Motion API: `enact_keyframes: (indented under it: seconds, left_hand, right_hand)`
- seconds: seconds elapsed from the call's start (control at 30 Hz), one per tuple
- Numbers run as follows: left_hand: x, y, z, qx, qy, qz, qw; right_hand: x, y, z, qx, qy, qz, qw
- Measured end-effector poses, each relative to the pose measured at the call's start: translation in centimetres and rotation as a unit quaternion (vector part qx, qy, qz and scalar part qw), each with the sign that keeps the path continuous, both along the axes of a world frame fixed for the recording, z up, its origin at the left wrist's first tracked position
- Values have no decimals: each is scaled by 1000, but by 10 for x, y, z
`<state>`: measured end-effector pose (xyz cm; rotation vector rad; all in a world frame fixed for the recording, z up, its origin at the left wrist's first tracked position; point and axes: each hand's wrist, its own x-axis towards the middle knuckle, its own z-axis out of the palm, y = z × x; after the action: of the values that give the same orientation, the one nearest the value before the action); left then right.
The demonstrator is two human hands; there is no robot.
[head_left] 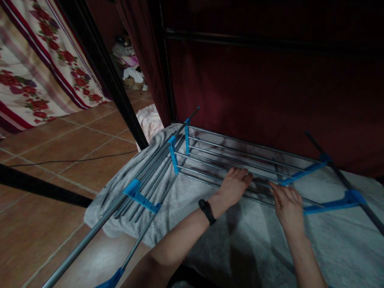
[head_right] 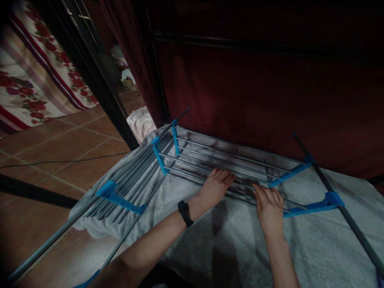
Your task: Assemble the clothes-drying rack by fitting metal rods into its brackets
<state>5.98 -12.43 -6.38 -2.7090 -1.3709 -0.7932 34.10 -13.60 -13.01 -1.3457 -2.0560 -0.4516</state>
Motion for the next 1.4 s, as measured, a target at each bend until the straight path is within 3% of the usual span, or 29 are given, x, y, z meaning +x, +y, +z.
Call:
enact_keyframes:
  seconds: [0.1, 0.17, 0.2, 0.27, 0.33, 0.37, 0.4, 0.5, 0.63, 0.73, 0.87, 0.97, 1.03, 1.13, 1.4]
  left_hand:
    - [-11, -14, -25, 60, -132, 49, 988]
    - [-30, -24, -45, 80, -242, 119, 960]
    - [-44, -26, -54, 87, -311, 170, 931]
    - [-78, -26, -68, 112, -469, 308, 820]
    - [-117, -17, -73, 127, -520, 381, 754]
    - [-135, -11, -72, 134, -561, 412, 705]
    - [-152, -4, -70, 132, -593, 419, 675]
    - [-186, 17, -59, 85, -633, 348, 686]
    - [-200, 32, -51, 57, -654, 311, 687]
    - [-202, 34, -50, 47, -669, 305, 677]
    - [-205, 32, -49, 32, -704, 293, 646]
    - [-208, 32, -48, 14, -720, 284, 633]
    - [-209, 31, -50, 6, -721, 278, 634]
    - [-210, 28, -56, -3, -711, 272, 648]
    - [-210, 15, -75, -12, -671, 284, 685]
  right_hand:
    - [0, 0, 0, 6, -3, 1, 1000]
    - [0, 0, 0, 5, 0, 2, 1000]
    - [-1, 1, 0, 3, 3, 2, 1000]
    - [-1, 1, -1, -1, 8, 3, 1000]
    - [-2, 1, -1, -6, 15, 0, 1000]
    - [-2, 1, -1, -9, 20, -2, 1000]
    - [-2, 0, 0, -16, 25, -4, 1000]
    - [-4, -3, 5, -42, 40, -8, 998]
    - [-30, -5, 17, -73, 45, 9, 996]
    - [-84, -1, 29, -87, 41, 41, 995]
    - [-183, 13, 53, -122, 16, 101, 987]
    - [-243, 21, 73, -183, -23, 126, 975]
    - [-266, 25, 82, -235, -61, 126, 962]
    - [-277, 28, 86, -274, -97, 120, 949]
    - [-272, 30, 76, -274, -116, 118, 948]
